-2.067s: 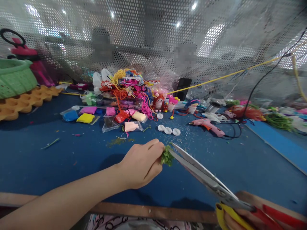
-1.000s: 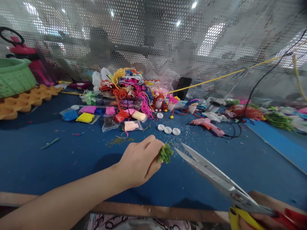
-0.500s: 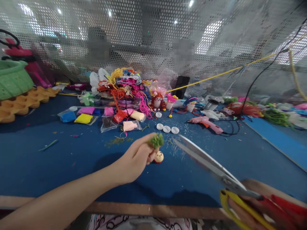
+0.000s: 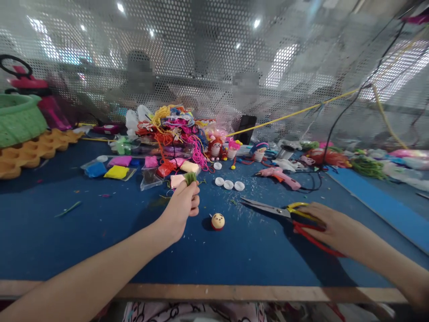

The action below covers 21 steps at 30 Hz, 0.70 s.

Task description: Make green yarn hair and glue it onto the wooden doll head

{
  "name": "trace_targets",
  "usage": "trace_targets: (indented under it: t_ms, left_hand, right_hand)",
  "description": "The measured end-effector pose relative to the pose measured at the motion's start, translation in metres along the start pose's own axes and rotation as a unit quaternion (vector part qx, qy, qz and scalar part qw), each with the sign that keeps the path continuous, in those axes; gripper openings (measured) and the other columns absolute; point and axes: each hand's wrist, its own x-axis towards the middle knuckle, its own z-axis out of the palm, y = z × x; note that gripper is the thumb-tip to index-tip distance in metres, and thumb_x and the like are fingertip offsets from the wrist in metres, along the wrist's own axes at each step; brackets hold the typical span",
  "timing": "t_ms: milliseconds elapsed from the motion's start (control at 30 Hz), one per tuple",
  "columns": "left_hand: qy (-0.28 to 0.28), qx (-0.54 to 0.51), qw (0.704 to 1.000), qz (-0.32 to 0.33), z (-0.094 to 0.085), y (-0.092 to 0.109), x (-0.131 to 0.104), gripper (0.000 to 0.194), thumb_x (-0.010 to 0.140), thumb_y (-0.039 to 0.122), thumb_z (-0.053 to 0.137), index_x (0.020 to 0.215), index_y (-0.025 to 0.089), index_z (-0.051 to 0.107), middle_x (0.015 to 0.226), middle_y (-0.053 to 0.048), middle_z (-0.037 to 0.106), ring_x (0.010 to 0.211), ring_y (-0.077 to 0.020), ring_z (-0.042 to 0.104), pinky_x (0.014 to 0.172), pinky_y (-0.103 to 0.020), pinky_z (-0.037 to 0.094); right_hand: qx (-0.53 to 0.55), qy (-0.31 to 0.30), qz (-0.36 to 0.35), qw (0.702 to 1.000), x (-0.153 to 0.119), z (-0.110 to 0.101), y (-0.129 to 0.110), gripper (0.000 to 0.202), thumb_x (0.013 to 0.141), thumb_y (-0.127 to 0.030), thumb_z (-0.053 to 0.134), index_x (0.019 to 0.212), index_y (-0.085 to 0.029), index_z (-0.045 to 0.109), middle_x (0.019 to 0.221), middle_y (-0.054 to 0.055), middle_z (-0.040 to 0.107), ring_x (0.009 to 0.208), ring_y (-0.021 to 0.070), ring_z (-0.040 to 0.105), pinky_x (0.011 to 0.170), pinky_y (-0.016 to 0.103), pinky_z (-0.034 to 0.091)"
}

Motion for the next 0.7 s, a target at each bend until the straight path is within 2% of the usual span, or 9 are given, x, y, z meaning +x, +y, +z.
trace_targets:
  t_ms: [67, 133, 233, 300, 367, 433, 567, 667, 700]
  left_hand:
    - [0.006, -0.018, 1.0, 0.0, 0.001, 0.001, -0.001, 0.009, 0.087, 0.013, 0.049, 0.093, 0.019, 0.046, 0.069, 0.009, 0.028, 0.046, -0.0031, 0.02, 0.042, -0.017, 0.018]
    - [0.007, -0.023, 1.0, 0.003, 0.002, 0.001, -0.001, 0.014, 0.084, 0.009, 0.048, 0.094, 0.018, 0.048, 0.068, 0.009, 0.025, 0.046, -0.0036, 0.019, 0.042, -0.017, 0.02]
    - [-0.003, -0.023, 0.999, 0.022, 0.001, 0.0, 0.0, 0.005, 0.09, 0.018, 0.052, 0.095, 0.017, 0.049, 0.069, 0.009, 0.03, 0.047, -0.0034, 0.022, 0.043, -0.017, 0.023]
    - [-0.025, -0.021, 0.999, 0.02, -0.001, -0.001, 0.002, 0.012, 0.095, 0.028, 0.052, 0.093, 0.017, 0.049, 0.069, 0.008, 0.033, 0.047, -0.0033, 0.023, 0.044, -0.017, 0.024]
    - [-0.055, -0.011, 0.998, 0.006, -0.004, -0.002, 0.005, 0.019, 0.097, 0.034, 0.051, 0.089, 0.017, 0.048, 0.067, 0.009, 0.033, 0.047, -0.0033, 0.023, 0.044, -0.016, 0.026]
    - [-0.083, 0.006, 0.997, 0.002, -0.007, -0.002, 0.008, 0.023, 0.098, 0.037, 0.05, 0.085, 0.018, 0.046, 0.065, 0.009, 0.032, 0.046, -0.0032, 0.022, 0.045, -0.016, 0.026]
    - [-0.093, 0.056, 0.994, 0.026, -0.01, -0.001, 0.013, 0.027, 0.097, 0.042, 0.05, 0.083, 0.02, 0.042, 0.064, 0.009, 0.034, 0.045, -0.0038, 0.023, 0.044, -0.016, 0.025]
    - [-0.085, 0.079, 0.993, 0.036, -0.01, -0.002, 0.015, 0.028, 0.098, 0.043, 0.049, 0.082, 0.021, 0.042, 0.062, 0.009, 0.035, 0.045, -0.0049, 0.024, 0.044, -0.015, 0.024]
    - [-0.083, 0.081, 0.992, 0.039, -0.01, -0.002, 0.015, 0.027, 0.098, 0.042, 0.049, 0.082, 0.021, 0.042, 0.061, 0.009, 0.034, 0.045, -0.0052, 0.024, 0.044, -0.015, 0.024]
  right_hand:
    - [0.004, 0.02, -0.032, 0.999, 0.006, -0.002, 0.005, 0.037, 0.088, -0.042, 0.056, 0.12, -0.029, 0.069, 0.133, 0.016, 0.065, 0.118, 0.0356, 0.063, 0.1, 0.051, 0.05]
    - [-0.023, 0.039, -0.063, 0.997, 0.01, -0.011, -0.006, 0.033, 0.088, -0.038, 0.058, 0.116, -0.028, 0.072, 0.125, 0.015, 0.069, 0.117, 0.0352, 0.062, 0.102, 0.052, 0.048]
    - [-0.054, 0.085, -0.129, 0.987, 0.02, -0.025, -0.051, 0.023, 0.092, -0.033, 0.056, 0.103, -0.028, 0.076, 0.112, 0.011, 0.073, 0.112, 0.0328, 0.061, 0.1, 0.051, 0.045]
    - [-0.018, 0.105, -0.177, 0.978, 0.031, -0.028, -0.09, 0.028, 0.097, -0.03, 0.05, 0.104, -0.023, 0.076, 0.106, 0.011, 0.074, 0.106, 0.029, 0.062, 0.099, 0.048, 0.046]
    - [0.008, 0.103, -0.229, 0.968, 0.046, -0.024, -0.124, 0.029, 0.098, -0.031, 0.049, 0.109, -0.02, 0.075, 0.105, 0.011, 0.073, 0.103, 0.0277, 0.06, 0.094, 0.044, 0.048]
    - [-0.016, 0.102, -0.254, 0.962, 0.063, -0.015, -0.147, 0.029, 0.097, -0.032, 0.053, 0.111, -0.02, 0.074, 0.103, 0.012, 0.072, 0.101, 0.0281, 0.057, 0.091, 0.045, 0.047]
    - [-0.034, 0.08, -0.26, 0.962, 0.089, -0.002, -0.159, 0.025, 0.096, -0.03, 0.055, 0.096, -0.018, 0.077, 0.094, 0.011, 0.07, 0.095, 0.0262, 0.055, 0.087, 0.041, 0.046]
    - [-0.023, 0.062, -0.243, 0.968, 0.081, -0.011, -0.153, 0.027, 0.098, -0.027, 0.051, 0.089, -0.017, 0.075, 0.091, 0.01, 0.071, 0.096, 0.0261, 0.055, 0.089, 0.041, 0.044]
    - [-0.01, 0.034, -0.242, 0.97, 0.072, -0.018, -0.149, 0.027, 0.098, -0.027, 0.05, 0.089, -0.017, 0.075, 0.091, 0.01, 0.071, 0.096, 0.0258, 0.057, 0.089, 0.04, 0.045]
